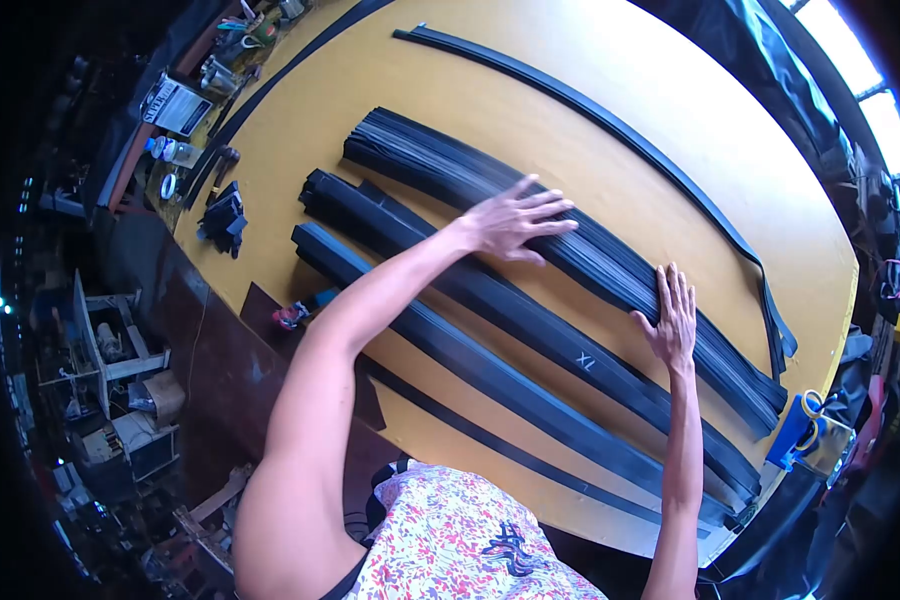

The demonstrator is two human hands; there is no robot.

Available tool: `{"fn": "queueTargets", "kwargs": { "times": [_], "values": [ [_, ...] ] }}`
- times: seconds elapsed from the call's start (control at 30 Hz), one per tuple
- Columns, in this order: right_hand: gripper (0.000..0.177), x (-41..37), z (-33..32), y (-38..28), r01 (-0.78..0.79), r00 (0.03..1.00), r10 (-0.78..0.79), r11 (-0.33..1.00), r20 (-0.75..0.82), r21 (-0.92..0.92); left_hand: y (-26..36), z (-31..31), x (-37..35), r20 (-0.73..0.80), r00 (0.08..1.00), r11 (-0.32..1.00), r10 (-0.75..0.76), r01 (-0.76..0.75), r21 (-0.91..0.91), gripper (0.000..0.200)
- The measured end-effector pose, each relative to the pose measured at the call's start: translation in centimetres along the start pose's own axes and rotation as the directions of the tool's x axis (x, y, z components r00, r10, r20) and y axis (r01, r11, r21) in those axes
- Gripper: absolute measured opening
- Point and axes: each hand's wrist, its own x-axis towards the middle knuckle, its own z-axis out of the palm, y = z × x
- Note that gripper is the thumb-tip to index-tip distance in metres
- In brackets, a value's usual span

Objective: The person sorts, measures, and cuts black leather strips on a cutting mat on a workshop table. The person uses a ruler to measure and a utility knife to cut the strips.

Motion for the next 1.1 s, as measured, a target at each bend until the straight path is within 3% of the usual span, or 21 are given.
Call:
{"fn": "queueTargets", "kwargs": {
  "times": [0.13, 0.23, 0.77, 0.9, 0.97, 1.03, 1.1],
  "values": [
    [0.093, -0.2, 0.1, 0.1, -0.01, 1.0, 0.01, 1.0, 0.009, -0.014, -6.6, -1.5, -5.7, 0.065, 0.99, 0.991, -0.128, 0.125, 0.049, 0.083],
    [0.093, 0.0, -0.1, 0.0, -0.016, 1.0, 0.016, 1.0, 0.015, -0.024, -10.2, -1.8, -6.9, 0.089, 0.987, 0.987, -0.133, 0.124, 0.101, 0.084],
    [0.093, 0.3, 0.3, -0.2, 0.006, 1.0, -0.006, 0.999, -0.008, -0.033, -10.7, -1.3, -7.6, 0.07, 0.995, 0.997, -0.065, 0.062, 0.043, 0.081],
    [0.087, 0.7, -1.8, -0.9, 0.057, 0.996, -0.057, 0.998, -0.07, -0.002, -10.0, -7.2, -7.2, 0.06, 0.998, 0.996, 0.009, -0.003, -0.09, 0.083],
    [0.088, 0.1, -1.9, -0.4, 0.046, 0.994, -0.043, 0.999, -0.104, 0.028, -10.2, -9.9, -8.1, 0.172, 0.977, 0.99, -0.129, 0.136, -0.029, 0.082],
    [0.093, -0.5, 0.3, 0.6, 0.035, 0.986, -0.033, 0.999, -0.161, 0.011, -13.0, -9.7, -11.4, 0.267, 0.932, 0.968, -0.246, 0.225, 0.106, 0.089],
    [0.096, -0.5, 1.1, 0.5, 0.0, 0.992, 0.002, 1.0, -0.123, 0.018, -17.1, -8.5, -14.8, 0.313, 0.872, 0.926, -0.377, 0.345, 0.153, 0.094]
  ]
}}
